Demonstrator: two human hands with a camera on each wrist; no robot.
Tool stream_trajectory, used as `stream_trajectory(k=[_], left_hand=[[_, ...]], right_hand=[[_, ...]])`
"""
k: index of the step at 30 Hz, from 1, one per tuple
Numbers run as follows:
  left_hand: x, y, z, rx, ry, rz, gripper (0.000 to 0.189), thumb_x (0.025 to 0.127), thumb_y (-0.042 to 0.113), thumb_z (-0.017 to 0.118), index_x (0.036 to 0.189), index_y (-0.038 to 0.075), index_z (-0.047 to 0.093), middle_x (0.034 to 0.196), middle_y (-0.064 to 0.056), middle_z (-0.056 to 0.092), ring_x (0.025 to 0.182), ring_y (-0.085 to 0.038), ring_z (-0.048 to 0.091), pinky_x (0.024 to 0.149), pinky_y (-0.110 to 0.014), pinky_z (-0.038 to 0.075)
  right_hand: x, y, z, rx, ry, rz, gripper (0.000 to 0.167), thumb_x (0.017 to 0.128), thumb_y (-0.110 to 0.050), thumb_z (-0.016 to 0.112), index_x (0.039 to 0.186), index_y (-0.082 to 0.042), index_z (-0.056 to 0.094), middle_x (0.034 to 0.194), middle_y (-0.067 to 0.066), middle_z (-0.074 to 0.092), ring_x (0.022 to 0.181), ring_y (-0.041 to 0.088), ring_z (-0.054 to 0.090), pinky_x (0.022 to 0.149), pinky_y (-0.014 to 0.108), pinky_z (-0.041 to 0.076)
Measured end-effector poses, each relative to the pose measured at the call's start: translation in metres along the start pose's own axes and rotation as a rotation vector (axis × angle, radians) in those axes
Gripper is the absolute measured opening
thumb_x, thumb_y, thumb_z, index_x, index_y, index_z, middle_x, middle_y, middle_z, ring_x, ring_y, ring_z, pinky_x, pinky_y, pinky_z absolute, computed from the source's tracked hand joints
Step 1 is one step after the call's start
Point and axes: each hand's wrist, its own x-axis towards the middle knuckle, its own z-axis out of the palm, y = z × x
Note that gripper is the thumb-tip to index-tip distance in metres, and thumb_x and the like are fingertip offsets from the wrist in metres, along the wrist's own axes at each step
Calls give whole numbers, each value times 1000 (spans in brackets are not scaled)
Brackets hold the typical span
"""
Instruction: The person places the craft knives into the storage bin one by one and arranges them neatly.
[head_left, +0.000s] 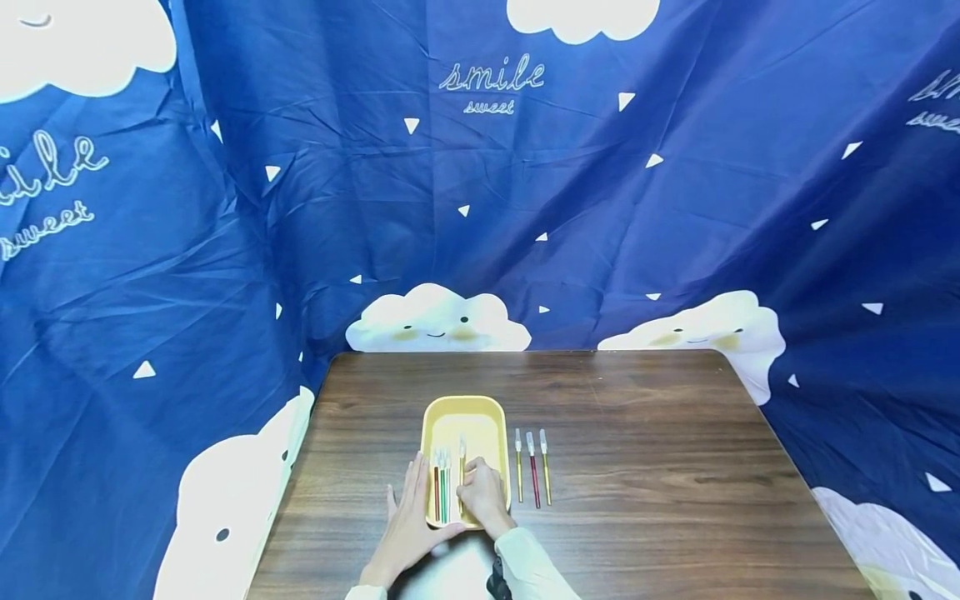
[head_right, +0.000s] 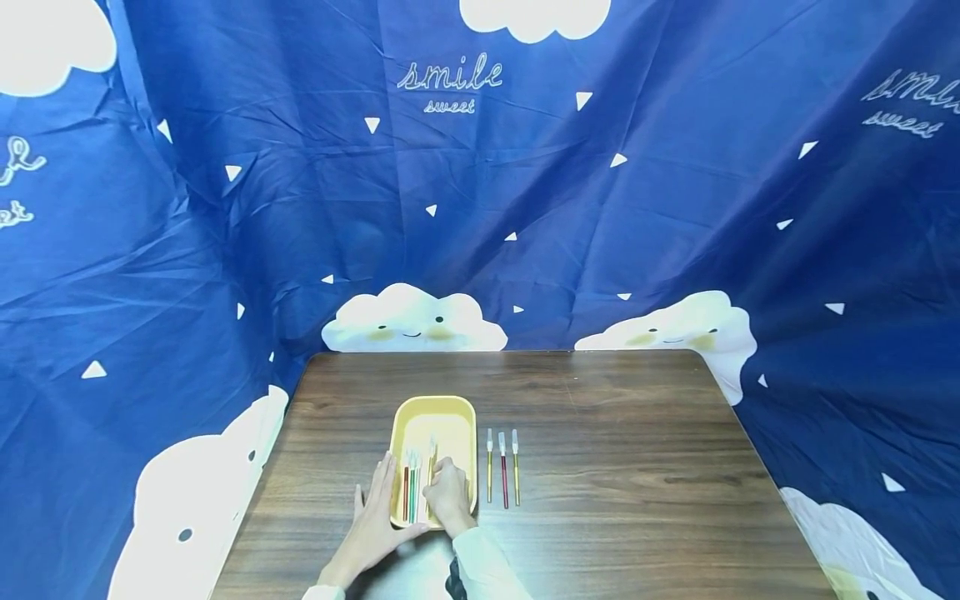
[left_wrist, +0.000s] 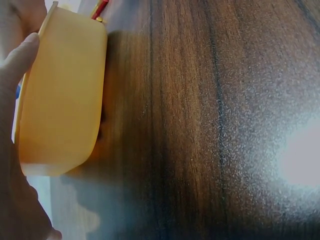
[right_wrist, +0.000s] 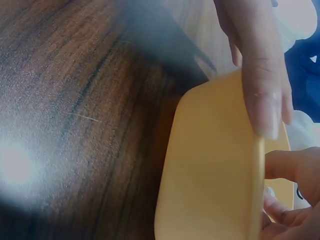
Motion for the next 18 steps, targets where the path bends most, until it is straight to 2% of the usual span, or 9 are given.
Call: stream_trajectory(k=[8,18], left_hand=[[1,-4,4,4,2,4,132,78,77,77,167,-1,20,175,-20,16,154,-51,25,112,-86,15],[0,-5,5,-3,0,15,131,78,75,78,168,0,19,175,-19,15,156,-49,24,111,-87,14]], right_hand=[[1,5,9,1,-14,-5,31,73,10,81,99,0,68,79,7,75,75,27,72,72,43,62],[-2,10,13,10,-33,-5,28,75,11,80,97,0,67,76,3,69,69,21,66,67,39,59]])
